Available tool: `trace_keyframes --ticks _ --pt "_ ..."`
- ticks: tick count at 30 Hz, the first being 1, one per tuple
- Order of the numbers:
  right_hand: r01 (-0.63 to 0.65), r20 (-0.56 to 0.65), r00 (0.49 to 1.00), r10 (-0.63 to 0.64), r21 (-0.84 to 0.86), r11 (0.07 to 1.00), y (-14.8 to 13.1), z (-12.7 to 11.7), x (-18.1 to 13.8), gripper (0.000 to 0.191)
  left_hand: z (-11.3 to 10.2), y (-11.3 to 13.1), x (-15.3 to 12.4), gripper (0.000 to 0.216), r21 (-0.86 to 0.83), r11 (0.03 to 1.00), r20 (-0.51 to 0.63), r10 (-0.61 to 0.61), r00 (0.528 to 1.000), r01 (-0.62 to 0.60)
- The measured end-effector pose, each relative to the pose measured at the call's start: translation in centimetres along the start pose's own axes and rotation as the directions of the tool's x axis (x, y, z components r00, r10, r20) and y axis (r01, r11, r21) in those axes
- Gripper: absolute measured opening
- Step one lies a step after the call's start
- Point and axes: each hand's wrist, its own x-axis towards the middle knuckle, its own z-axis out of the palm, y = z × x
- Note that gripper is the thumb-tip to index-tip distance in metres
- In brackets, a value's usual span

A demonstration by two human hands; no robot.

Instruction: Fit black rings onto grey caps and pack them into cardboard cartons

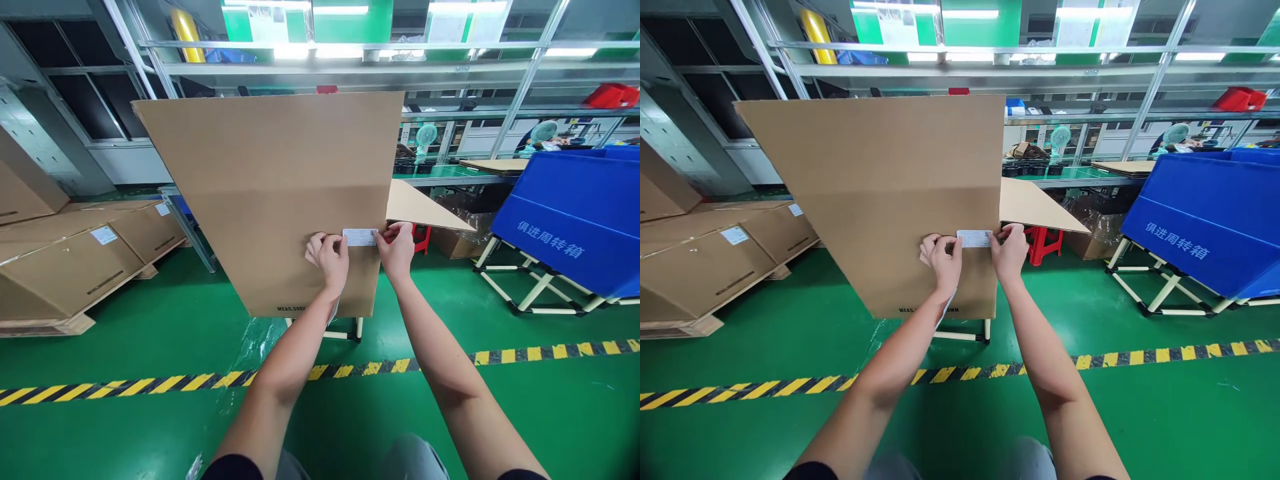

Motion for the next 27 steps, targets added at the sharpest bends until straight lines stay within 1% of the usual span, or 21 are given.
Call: trace_keyframes --ticks 3,4,5,6,8,9,10,11,13,14,15,16,18,19,20,21,23,24,25,26,27 --pt "0.022 -0.106 0.994 -0.026 -0.038 0.999 -0.1 -1.0 -0.4 0.039 0.2 0.0 -0.1 0.032 0.013 0.998 -0.08 -0.06 0.995 0.061" --pt "0.043 -0.099 0.994 -0.044 -0.003 0.999 -0.4 -1.1 -0.6 0.037 0.3 0.1 0.0 0.042 0.023 0.998 -0.1 -0.058 0.993 0.061" --pt "0.068 -0.038 0.997 -0.066 0.062 0.996 -0.8 -1.1 -0.8 0.035 0.3 0.2 0.0 0.051 0.037 0.998 -0.109 -0.046 0.993 0.051" --pt "0.082 0.066 0.994 -0.092 0.147 0.986 -1.1 -0.9 -0.9 0.036 0.3 0.3 0.1 0.058 0.053 0.998 -0.11 -0.034 0.993 0.04" --pt "0.03 0.285 0.951 -0.12 0.304 0.952 -1.4 -0.6 -1.0 0.041 0.1 0.3 0.5 0.067 0.07 0.996 -0.105 -0.045 0.993 0.053" --pt "-0.024 0.345 0.933 -0.101 0.342 0.939 -1.2 -0.4 -1.1 0.042 -0.1 0.0 0.8 0.067 0.065 0.995 -0.108 -0.073 0.991 0.081" --pt "-0.08 0.351 0.935 -0.05 0.346 0.935 -0.7 -0.4 -1.1 0.044 -0.5 -0.5 1.0 0.064 0.044 0.991 -0.119 -0.117 0.986 0.123" --pt "-0.128 0.316 0.949 0.02 0.325 0.937 -0.1 -0.5 -1.4 0.045 -0.8 -1.1 1.3 0.059 0.0 0.984 -0.136 -0.177 0.975 0.178" --pt "-0.195 0.256 0.958 0.126 0.266 0.944 1.4 -0.8 -2.7 0.047 -1.6 -2.5 1.4 0.043 -0.173 0.934 -0.149 -0.338 0.929 0.312" --pt "-0.222 0.287 0.947 0.145 0.258 0.94 1.9 -1.0 -3.8 0.048 -1.9 -3.1 1.3 0.036 -0.289 0.883 -0.119 -0.417 0.901 0.371" --pt "-0.255 0.374 0.917 0.141 0.274 0.927 2.1 -1.1 -5.2 0.049 -2.0 -3.5 1.1 0.032 -0.403 0.815 -0.061 -0.479 0.876 0.417" --pt "-0.301 0.494 0.862 0.117 0.311 0.902 1.9 -1.2 -6.8 0.05 -2.1 -3.8 0.7 0.032 -0.497 0.74 0.015 -0.515 0.857 0.453" --pt "-0.439 0.716 0.698 0.032 0.392 0.808 0.8 -1.2 -10.1 0.05 -1.9 -3.9 -0.2 0.038 -0.6 0.626 0.147 -0.525 0.838 0.498" --pt "-0.515 0.783 0.622 -0.005 0.414 0.75 -0.1 -1.2 -11.5 0.048 -1.6 -3.8 -0.6 0.041 -0.619 0.599 0.179 -0.522 0.834 0.508" --pt "-0.583 0.824 0.566 -0.025 0.421 0.695 -0.9 -1.1 -12.7 0.046 -1.4 -3.7 -1.0 0.043 -0.629 0.587 0.189 -0.52 0.833 0.51" --pt "-0.639 0.847 0.531 -0.026 0.42 0.644 -1.7 -1.1 -13.5 0.043 -1.2 -3.5 -1.3 0.043 -0.639 0.584 0.183 -0.517 0.836 0.501" --pt "-0.714 0.869 0.496 -0.001 0.408 0.568 -2.8 -1.4 -14.1 0.039 -1.1 -3.6 -1.5 0.044 -0.666 0.575 0.178 -0.496 0.85 0.475" --pt "-0.729 0.87 0.492 0.01 0.406 0.551 -3.0 -1.7 -14.0 0.039 -1.2 -3.8 -1.5 0.045 -0.683 0.56 0.197 -0.477 0.857 0.468" --pt "-0.729 0.864 0.504 0.018 0.414 0.545 -2.9 -2.1 -13.6 0.038 -1.4 -4.1 -1.4 0.046 -0.697 0.543 0.23 -0.45 0.863 0.469" --pt "-0.714 0.845 0.534 0.029 0.433 0.55 -2.7 -2.5 -13.0 0.037 -1.7 -4.5 -1.4 0.047 -0.705 0.527 0.269 -0.421 0.866 0.475" --pt "-0.685 0.811 0.583 0.043 0.462 0.563 -2.3 -3.0 -12.2 0.036 -2.1 -4.8 -1.3 0.048 -0.709 0.512 0.307 -0.395 0.866 0.485"
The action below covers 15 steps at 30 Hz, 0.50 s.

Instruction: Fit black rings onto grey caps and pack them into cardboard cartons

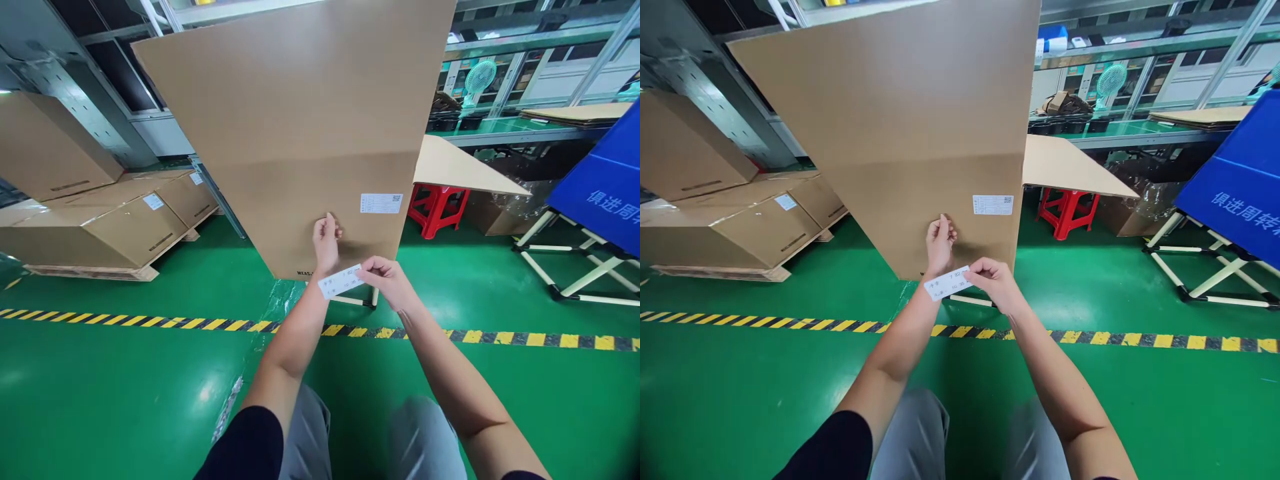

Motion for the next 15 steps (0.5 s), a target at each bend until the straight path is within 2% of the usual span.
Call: trace_keyframes --ticks 3,6,8,10,15 --pt "0.132 -0.187 0.972 -0.145 -0.082 0.988 -1.3 -2.9 1.1 0.036 -1.3 0.4 -0.4 0.048 -0.023 0.995 0.104 -0.094 0.99 0.097" --pt "0.184 -0.312 0.923 -0.224 -0.153 0.971 -2.0 -5.2 2.9 0.04 -1.3 0.9 -1.5 0.052 0.006 0.975 0.231 -0.217 0.948 0.222" --pt "0.204 -0.342 0.904 -0.256 -0.18 0.962 -2.1 -6.0 3.8 0.041 -0.8 1.2 -2.1 0.051 0.056 0.979 0.291 -0.206 0.934 0.198" --pt "0.224 -0.343 0.894 -0.289 -0.216 0.95 -2.1 -6.3 4.4 0.041 -0.2 1.4 -2.5 0.041 0.087 0.989 0.311 -0.143 0.94 0.121" --pt "0.251 -0.336 0.873 -0.353 -0.31 0.917 -1.5 -6.4 4.9 0.044 0.9 0.7 -2.2 0.023 0.122 0.992 0.254 -0.062 0.965 0.032"
